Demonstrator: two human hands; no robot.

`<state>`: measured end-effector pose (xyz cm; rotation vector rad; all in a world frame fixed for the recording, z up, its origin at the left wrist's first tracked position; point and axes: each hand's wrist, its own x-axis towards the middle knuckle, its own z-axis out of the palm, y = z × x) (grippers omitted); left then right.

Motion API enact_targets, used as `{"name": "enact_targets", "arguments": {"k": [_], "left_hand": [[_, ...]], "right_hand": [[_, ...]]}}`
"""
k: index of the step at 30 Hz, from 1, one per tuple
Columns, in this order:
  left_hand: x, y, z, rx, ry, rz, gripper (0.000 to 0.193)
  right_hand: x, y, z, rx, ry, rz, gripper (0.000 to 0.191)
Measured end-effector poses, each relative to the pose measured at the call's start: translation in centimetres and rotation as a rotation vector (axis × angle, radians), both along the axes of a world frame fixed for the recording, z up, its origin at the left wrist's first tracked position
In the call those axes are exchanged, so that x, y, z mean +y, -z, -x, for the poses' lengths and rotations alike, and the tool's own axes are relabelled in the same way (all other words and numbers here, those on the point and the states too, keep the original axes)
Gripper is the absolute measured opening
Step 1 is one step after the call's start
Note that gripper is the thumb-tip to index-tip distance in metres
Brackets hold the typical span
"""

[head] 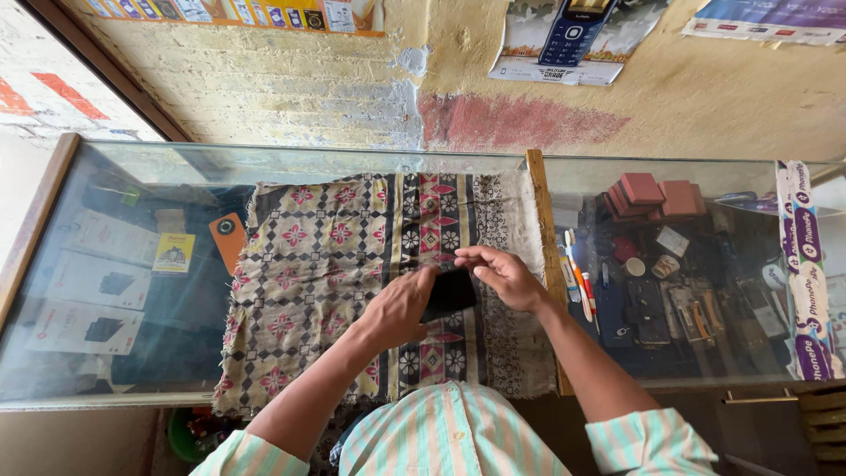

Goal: The person removes the back cover of a smartphone, then uses a screwdriver to unscrew and remove the battery. The person handles the phone, back cover, battery, and screwdriver on a patterned cloth over a glass display counter.

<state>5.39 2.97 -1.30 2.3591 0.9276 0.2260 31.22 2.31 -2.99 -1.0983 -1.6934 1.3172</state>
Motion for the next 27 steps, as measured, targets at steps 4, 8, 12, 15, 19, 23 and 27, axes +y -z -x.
{"name": "enact_targets", "arguments": {"k": [4,8,12,15,19,23,27], "left_hand": [[-0.1,0.2,-0.3,0.077,0.141,-0.123,0.106],[0.0,0.8,-0.3,0.226,0.144,-0.078,0.100],[0.0,1.9,0.0,0.096,0.124,-0.205,0.098],[0.2,2.5,0.0,0.041,0.136,-0.277,0.101],[0.3,2.6,0.1,0.105,0.142,-0.195,0.099],[0.5,2.4,0.0,0.109,0.155,-0.207,0.097],[0.3,2.4,-0.2,0.098,0.167,-0.373,0.079]], "right_hand": [[1.1,-1.1,0.8,-0.458,0.011,0.159,0.026],[1.3,-1.2,1.7,-0.439,0.008,0.054,0.021],[1.8,-0.6,2.5,-0.433,0.028,0.067,0.020],[1.8,-0.1,3.0,-0.333,0.094,0.079,0.016],[1.4,0.4,3.3,-0.385,0.132,0.185,0.015],[1.6,0.3,3.3,-0.423,0.124,0.187,0.015],[2.0,-0.2,3.1,-0.484,0.056,0.206,0.016]]}}
